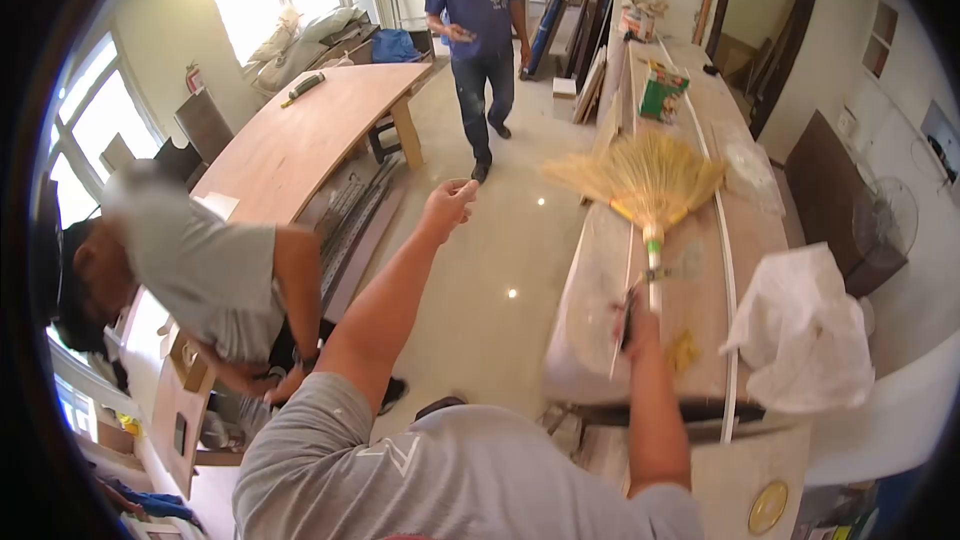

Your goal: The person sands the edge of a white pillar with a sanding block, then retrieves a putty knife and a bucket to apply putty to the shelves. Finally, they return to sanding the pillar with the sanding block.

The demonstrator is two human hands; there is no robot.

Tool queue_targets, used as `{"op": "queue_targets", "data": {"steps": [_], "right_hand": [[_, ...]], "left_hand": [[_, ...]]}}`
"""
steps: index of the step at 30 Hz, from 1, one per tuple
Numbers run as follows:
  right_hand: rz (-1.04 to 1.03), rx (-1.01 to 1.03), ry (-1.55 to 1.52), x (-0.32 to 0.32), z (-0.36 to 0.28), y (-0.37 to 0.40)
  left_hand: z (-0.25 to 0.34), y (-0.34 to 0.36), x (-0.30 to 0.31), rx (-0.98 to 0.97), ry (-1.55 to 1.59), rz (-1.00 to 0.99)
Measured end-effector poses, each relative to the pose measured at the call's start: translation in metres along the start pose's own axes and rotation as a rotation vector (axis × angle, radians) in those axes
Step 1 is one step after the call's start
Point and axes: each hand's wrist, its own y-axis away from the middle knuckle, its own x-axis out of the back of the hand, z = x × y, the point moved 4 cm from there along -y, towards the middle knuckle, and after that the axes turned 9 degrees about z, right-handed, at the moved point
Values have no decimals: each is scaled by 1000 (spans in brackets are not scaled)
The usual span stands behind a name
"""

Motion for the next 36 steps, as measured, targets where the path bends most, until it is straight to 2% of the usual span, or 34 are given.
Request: {"op": "queue_targets", "data": {"steps": [1, 2, 3, 5, 6, 7, 11, 13, 17, 18, 21, 22, 25, 26, 29, 30, 32, 33, 34, 35, 36], "right_hand": [[-37, 85, 35, -16, 7, 4], [-49, 98, 79, -38, 2, 25], [-127, 106, 84, -49, 9, 14], [-147, 97, 83, -83, 10, 13], [-153, 72, 70, -109, 8, -9], [-179, 59, 43, -124, 3, -19], [-59, 36, 59, -185, -18, -46], [-15, 79, 74, -205, -29, -60], [32, 24, 23, -240, -57, -98], [18, 38, 54, -246, -62, -114], [-19, 77, 102, -262, -83, -159], [-10, 88, 109, -271, -93, -171], [-88, 211, 60, -304, -118, -220], [-152, 169, 68, -311, -120, -239], [-260, 116, 290, -355, -160, -264], [-266, 187, 363, -373, -172, -272], [-260, 339, 499, -417, -197, -285], [-282, 485, 549, -437, -205, -295], [-293, 627, 601, -455, -212, -303], [-272, 661, 703, -479, -235, -291], [-247, 676, 805, -500, -253, -278]], "left_hand": [[-7, -41, 5, 0, 26, 21], [-9, -80, 14, -7, -12, 99], [-8, -123, 24, -13, -52, 173], [-15, -222, 50, -16, -18, 337], [-17, -306, 66, -84, -66, 347], [-7, -358, 79, -177, -122, 366], [57, -441, 98, -617, -795, 351], [68, -474, 97, -790, -1021, 323], [89, -513, 73, -1050, -1072, 236], [88, -525, 67, -1120, -1085, 159], [72, -548, 52, -1151, -1172, 12], [65, -553, 50, -1201, -1073, -1], [49, -561, 40, -1078, -1147, -84], [52, -558, 36, -1122, -1118, -59], [80, -550, 16, -1205, -704, -28], [97, -547, 8, -1253, -541, -1], [124, -532, -14, -767, -374, -27], [130, -526, -27, -530, -295, -57], [132, -523, -44, -407, -179, -153], [128, -523, -64, -270, -70, -258], [116, -527, -85, -222, -17, -365]]}}
